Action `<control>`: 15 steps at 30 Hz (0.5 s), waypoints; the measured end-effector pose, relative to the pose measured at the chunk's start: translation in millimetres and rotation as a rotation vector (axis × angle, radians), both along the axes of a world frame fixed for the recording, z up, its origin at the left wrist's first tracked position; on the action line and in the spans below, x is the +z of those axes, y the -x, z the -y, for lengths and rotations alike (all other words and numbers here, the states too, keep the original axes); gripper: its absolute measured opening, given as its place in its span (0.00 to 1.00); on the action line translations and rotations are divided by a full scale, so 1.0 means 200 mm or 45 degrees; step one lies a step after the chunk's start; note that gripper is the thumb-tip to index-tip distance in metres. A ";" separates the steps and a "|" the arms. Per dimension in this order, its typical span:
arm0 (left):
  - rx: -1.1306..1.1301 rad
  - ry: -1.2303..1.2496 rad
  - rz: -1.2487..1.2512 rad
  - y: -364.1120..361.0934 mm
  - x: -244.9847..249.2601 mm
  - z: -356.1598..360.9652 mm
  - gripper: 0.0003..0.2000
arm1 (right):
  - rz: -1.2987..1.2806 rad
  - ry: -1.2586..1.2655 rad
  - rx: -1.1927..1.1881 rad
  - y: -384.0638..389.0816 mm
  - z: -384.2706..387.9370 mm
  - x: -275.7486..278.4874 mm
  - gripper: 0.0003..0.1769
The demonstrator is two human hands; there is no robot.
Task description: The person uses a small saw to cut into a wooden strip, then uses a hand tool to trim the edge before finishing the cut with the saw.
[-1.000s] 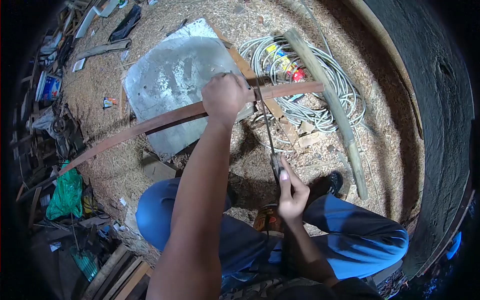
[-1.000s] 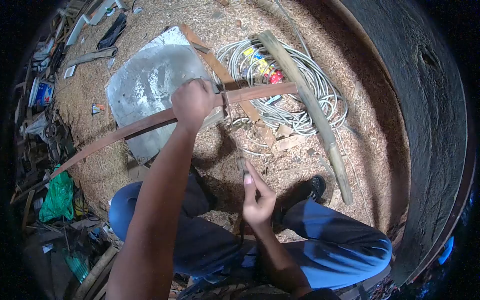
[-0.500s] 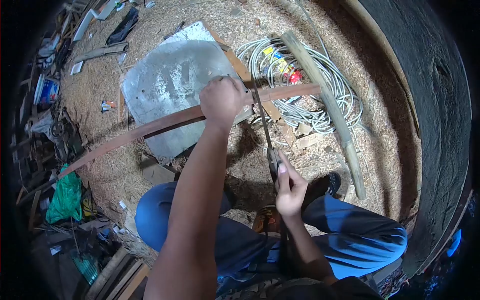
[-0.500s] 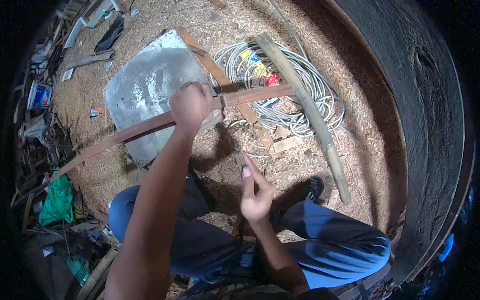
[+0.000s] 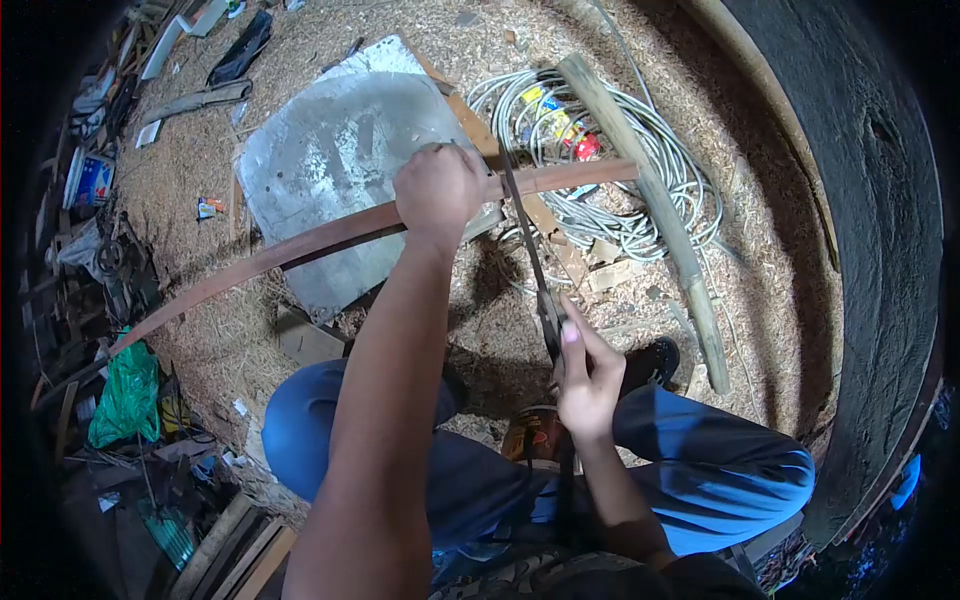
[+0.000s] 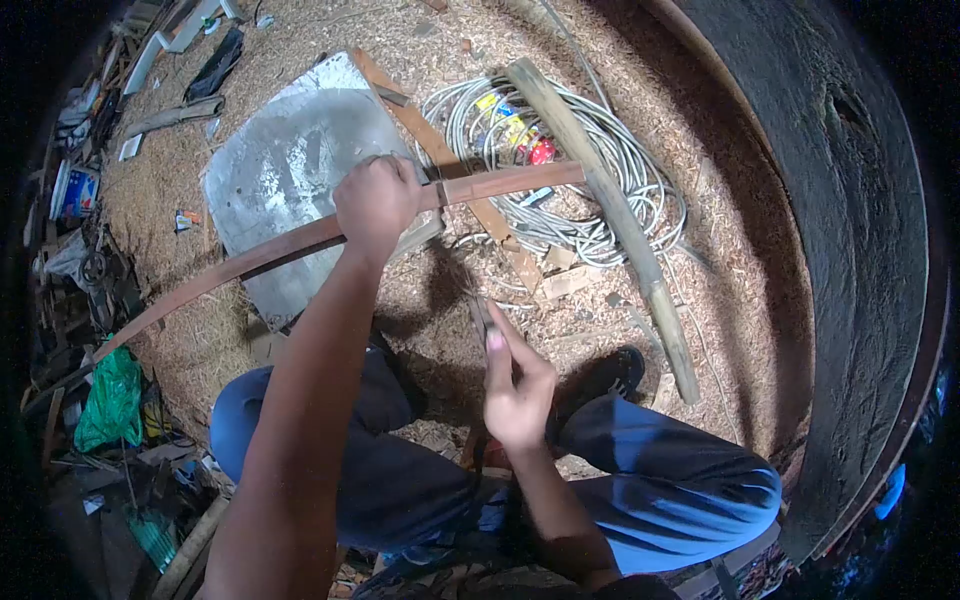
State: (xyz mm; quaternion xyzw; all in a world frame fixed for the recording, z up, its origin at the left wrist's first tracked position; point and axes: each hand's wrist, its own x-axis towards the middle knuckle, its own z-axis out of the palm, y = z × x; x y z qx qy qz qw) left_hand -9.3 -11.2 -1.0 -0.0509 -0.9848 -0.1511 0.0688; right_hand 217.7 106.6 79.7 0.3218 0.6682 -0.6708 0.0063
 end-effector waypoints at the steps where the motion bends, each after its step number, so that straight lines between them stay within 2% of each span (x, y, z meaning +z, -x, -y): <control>1: -0.005 -0.001 -0.006 0.01 0.01 0.00 0.17 | -0.006 -0.001 -0.005 0.09 -0.01 -0.01 0.21; 4: 0.019 0.013 0.001 0.00 0.01 -0.02 0.17 | 0.167 0.028 0.092 0.29 -0.01 -0.06 0.21; 6: 0.054 0.029 0.020 0.00 0.01 -0.02 0.17 | -0.062 -0.116 0.068 0.31 0.02 -0.13 0.21; 9: 0.037 0.019 0.005 -0.01 0.00 -0.01 0.17 | 0.019 0.040 0.051 0.27 0.02 -0.06 0.21; 10: 0.036 0.022 0.002 0.00 0.00 -0.01 0.17 | -0.091 -0.103 0.099 0.25 0.03 -0.10 0.21; 11: 0.013 0.003 -0.021 -0.01 0.00 -0.01 0.17 | -0.091 -0.096 0.100 0.25 0.03 -0.09 0.21; 13: 0.008 -0.005 -0.043 0.00 0.00 0.00 0.16 | -0.035 0.205 -0.031 0.28 0.03 -0.05 0.21; 15: -0.015 -0.035 -0.097 0.00 -0.02 0.00 0.15 | 0.059 0.288 -0.083 0.34 -0.02 -0.03 0.21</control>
